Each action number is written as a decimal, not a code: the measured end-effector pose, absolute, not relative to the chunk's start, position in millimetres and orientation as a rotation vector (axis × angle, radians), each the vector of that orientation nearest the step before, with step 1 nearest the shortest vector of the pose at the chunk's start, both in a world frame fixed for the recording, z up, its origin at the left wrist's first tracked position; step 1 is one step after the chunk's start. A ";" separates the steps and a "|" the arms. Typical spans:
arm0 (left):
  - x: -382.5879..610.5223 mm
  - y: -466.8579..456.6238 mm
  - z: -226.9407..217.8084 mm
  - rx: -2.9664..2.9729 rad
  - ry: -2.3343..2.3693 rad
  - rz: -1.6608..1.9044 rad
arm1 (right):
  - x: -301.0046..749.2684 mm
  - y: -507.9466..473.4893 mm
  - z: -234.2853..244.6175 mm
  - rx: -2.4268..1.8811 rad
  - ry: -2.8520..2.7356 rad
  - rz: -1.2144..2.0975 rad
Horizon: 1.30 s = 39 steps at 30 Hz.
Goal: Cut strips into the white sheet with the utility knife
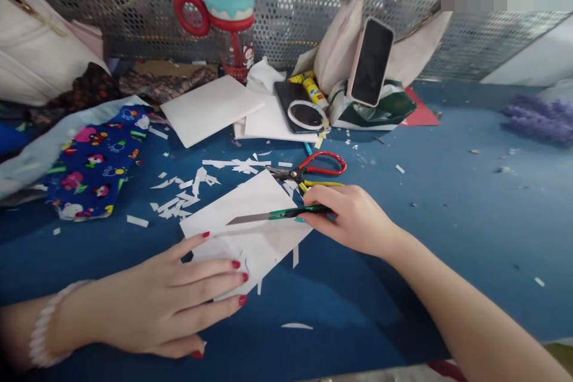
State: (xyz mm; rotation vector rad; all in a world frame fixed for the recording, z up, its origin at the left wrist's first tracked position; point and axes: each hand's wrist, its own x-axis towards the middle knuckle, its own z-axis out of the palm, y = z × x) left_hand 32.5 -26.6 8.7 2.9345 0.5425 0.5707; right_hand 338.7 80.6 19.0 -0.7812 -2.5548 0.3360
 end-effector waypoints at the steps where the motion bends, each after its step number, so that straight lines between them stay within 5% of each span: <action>1: 33.7 -25.8 8.4 2.925 0.556 0.567 | 338.4 80.2 18.8 -0.778 -2.547 0.327; 13: 22.2 -33.0 16.8 3.054 0.476 0.956 | 338.7 82.6 23.4 -0.760 -2.594 0.326; 39: -4.3 -15.2 12.7 2.860 0.643 0.835 | 341.8 84.2 17.1 -0.708 -2.657 0.539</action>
